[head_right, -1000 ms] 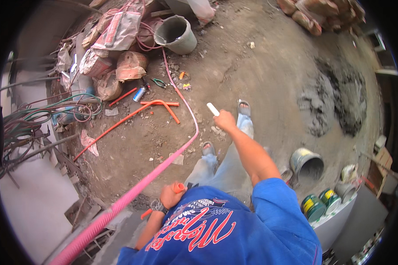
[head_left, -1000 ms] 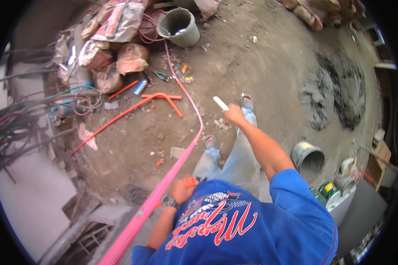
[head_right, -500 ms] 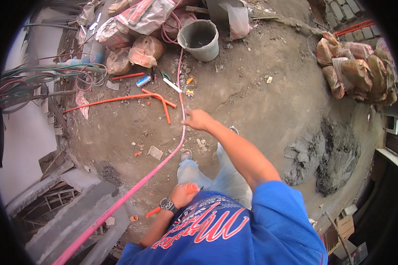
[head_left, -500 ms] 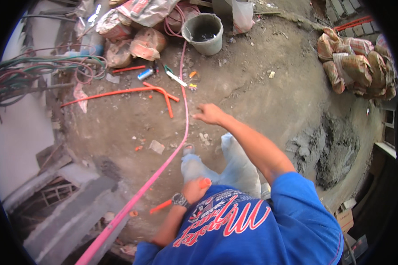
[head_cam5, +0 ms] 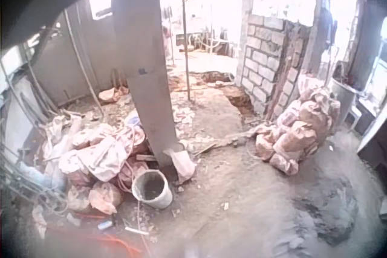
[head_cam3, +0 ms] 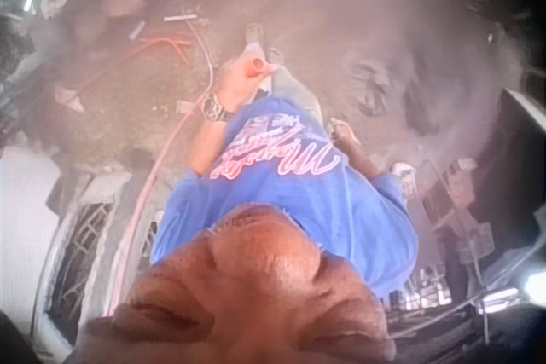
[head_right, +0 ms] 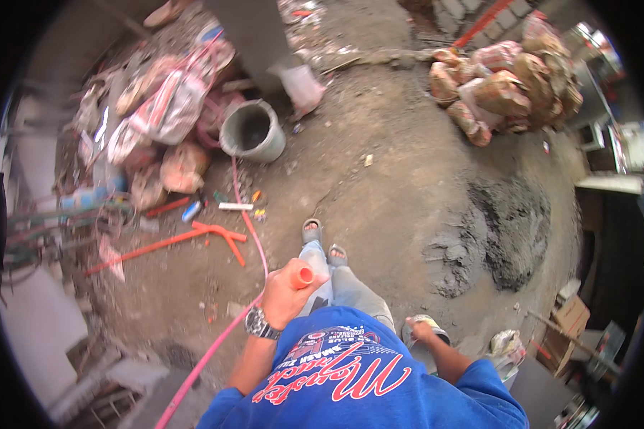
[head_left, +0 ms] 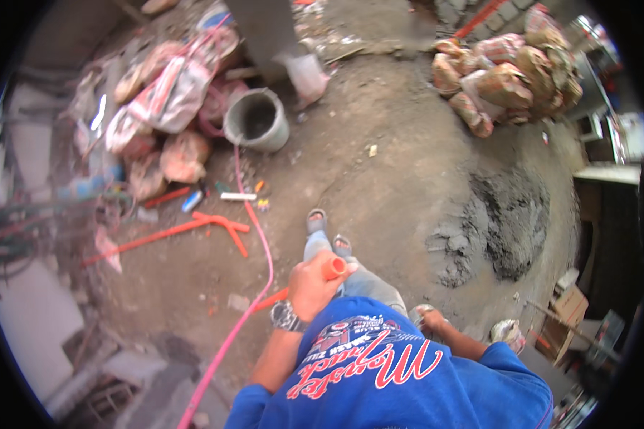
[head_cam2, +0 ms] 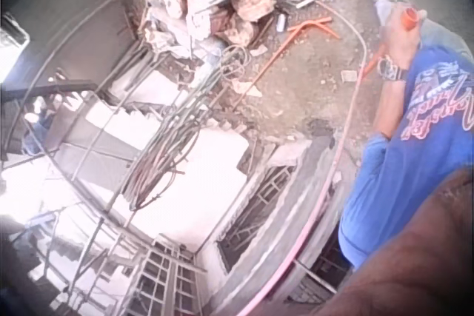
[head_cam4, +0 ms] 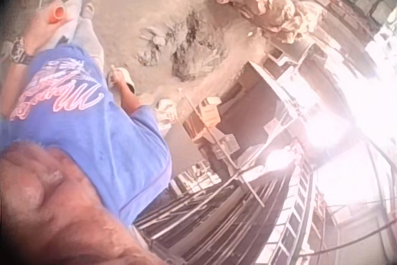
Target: The person handles a white PVC pipe and red electrical conduits at a construction site. They connect a red conduit to a white pipe and then position and align multiple red conduits vertically along a brick wall, securing them in place.
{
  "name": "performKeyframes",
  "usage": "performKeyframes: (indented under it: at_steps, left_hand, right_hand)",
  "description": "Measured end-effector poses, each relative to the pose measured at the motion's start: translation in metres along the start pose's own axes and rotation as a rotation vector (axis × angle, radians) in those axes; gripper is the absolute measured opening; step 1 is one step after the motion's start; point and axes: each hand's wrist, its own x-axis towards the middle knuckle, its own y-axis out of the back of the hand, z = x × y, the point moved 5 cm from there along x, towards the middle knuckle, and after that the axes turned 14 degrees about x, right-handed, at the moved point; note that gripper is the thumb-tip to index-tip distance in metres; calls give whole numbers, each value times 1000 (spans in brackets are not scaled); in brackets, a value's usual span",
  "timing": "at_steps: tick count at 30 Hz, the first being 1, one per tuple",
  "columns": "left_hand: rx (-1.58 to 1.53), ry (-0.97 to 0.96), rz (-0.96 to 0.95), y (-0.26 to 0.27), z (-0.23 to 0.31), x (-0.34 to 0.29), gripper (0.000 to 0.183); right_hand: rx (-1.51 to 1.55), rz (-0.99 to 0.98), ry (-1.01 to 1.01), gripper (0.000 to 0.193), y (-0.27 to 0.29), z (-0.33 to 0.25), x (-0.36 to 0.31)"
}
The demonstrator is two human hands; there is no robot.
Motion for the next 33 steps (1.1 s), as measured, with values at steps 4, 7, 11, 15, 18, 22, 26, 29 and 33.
performKeyframes:
  at_steps: [4,7,11,15,18,22,26,29,33]
  left_hand:
    - [-192,-92,64,24,26,49,40]
    - [-280,-233,78,64,28,97,45]
    - [-580,-255,90,114,28,151,38]
    - [-388,-312,154,152,63,200,30]
    - [-300,-364,131,157,100,228,23]
    - [-292,-627,140,148,160,281,21]
    - [-428,-691,206,132,218,343,21]
    - [-638,-731,106,111,263,390,22]
    - [-809,-734,0,72,320,469,24]
  right_hand:
    - [562,-272,-28,75,-91,-68,-35]
    - [893,-431,67,74,-110,-145,-52]
    - [1257,-517,78,72,-104,-202,-60]
    - [1409,-381,65,71,-84,-234,-62]
    - [1271,-55,-9,62,-61,-250,-63]
    - [1186,184,159,43,-22,-298,-69]
    - [798,559,630,30,49,-369,-76]
    - [980,339,590,28,96,-425,-52]
    - [851,229,769,34,173,-531,-11]
